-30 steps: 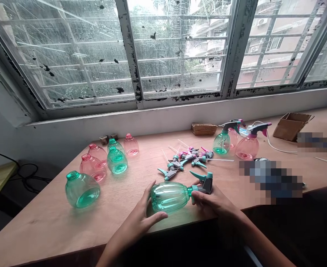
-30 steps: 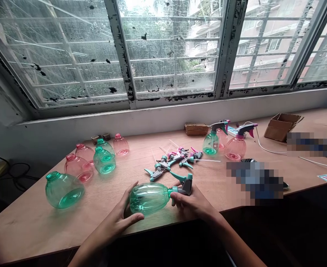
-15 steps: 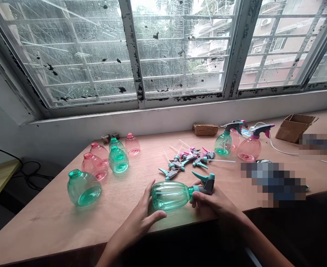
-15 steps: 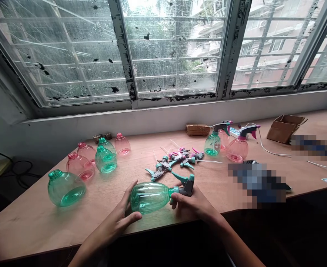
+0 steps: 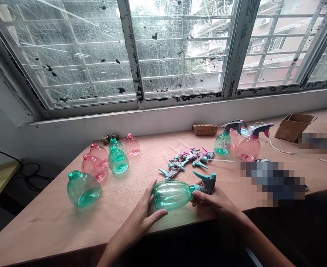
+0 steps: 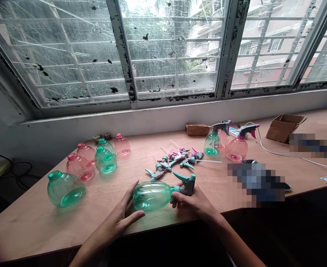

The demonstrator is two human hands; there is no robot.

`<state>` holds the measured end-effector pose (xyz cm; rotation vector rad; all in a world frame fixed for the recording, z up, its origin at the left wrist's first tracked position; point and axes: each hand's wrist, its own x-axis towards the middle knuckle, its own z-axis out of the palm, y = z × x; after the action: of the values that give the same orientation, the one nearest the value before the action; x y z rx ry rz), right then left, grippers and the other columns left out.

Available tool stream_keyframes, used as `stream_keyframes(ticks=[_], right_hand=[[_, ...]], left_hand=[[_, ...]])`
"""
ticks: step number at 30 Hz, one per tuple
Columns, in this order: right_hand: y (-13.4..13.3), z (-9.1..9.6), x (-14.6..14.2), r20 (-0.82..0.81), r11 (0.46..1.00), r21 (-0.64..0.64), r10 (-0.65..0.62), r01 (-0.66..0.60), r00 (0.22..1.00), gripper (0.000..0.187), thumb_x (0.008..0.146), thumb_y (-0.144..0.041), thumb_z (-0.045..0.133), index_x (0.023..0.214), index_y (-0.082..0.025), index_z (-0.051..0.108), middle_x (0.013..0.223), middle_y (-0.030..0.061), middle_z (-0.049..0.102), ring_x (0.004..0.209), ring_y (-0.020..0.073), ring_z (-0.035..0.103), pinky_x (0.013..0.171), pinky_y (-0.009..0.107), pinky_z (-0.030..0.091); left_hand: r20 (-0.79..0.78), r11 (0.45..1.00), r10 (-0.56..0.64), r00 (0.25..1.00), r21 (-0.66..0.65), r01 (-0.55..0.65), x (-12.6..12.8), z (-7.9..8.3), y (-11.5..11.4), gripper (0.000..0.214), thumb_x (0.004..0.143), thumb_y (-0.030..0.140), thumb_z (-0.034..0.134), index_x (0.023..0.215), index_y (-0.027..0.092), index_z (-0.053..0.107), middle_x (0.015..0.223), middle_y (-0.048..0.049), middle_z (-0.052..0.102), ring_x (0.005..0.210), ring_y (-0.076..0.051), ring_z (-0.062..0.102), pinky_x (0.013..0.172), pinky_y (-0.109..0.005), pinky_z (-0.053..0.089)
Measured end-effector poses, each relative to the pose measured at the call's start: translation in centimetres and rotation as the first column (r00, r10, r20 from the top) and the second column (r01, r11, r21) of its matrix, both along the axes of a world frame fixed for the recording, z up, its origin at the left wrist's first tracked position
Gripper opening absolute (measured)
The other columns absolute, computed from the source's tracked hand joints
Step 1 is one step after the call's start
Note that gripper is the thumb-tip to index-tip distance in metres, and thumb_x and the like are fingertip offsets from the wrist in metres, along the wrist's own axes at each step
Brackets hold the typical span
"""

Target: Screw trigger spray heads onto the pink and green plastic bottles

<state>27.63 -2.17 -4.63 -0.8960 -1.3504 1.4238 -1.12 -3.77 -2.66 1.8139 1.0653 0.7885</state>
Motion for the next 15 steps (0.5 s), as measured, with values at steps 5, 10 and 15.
stream_keyframes(ticks=[5,10,15], right_hand=[[-0.07,-0.24,0.2,-0.02,0.999,-0.003,0.033,-0.033,0.999,0.036,0.081,-0.045,0.079,0.097,-0.015,0.065,0.074,0.0052,0.075,0.067,0.0193,0.067,0.063,0.031,0.049],[-0.16,-0.11,0.1,-0.048,0.997,0.005,0.072,-0.072,0.996,0.035,0.082,-0.043,0.08,0.097,-0.015,0.066,0.074,0.005,0.074,0.066,0.0176,0.067,0.064,0.03,0.049],[-0.19,-0.37,0.09,-0.064,0.999,-0.011,0.045,-0.046,0.997,0.037,0.08,-0.042,0.082,0.098,-0.015,0.064,0.074,0.0044,0.074,0.065,0.0175,0.068,0.064,0.03,0.052]], left_hand=[[-0.097,0.996,-0.011,0.995,0.092,0.02,-0.16,0.05,-0.18,0.098,0.088,0.043,0.073,0.159,0.034,0.005,0.167,-0.0049,0.01,0.153,-0.031,0.014,0.126,-0.048,0.015],[-0.139,0.997,0.012,0.99,0.082,0.0,-0.35,0.35,-0.1,0.079,0.097,0.051,0.056,0.159,0.026,0.014,0.167,-0.008,0.014,0.153,-0.031,0.012,0.126,-0.049,0.012],[-0.097,1.0,0.003,0.995,0.008,-0.003,-0.22,0.46,-0.01,0.079,0.096,0.047,0.061,0.158,0.033,0.013,0.167,-0.0037,0.017,0.152,-0.029,0.019,0.126,-0.048,0.016]])
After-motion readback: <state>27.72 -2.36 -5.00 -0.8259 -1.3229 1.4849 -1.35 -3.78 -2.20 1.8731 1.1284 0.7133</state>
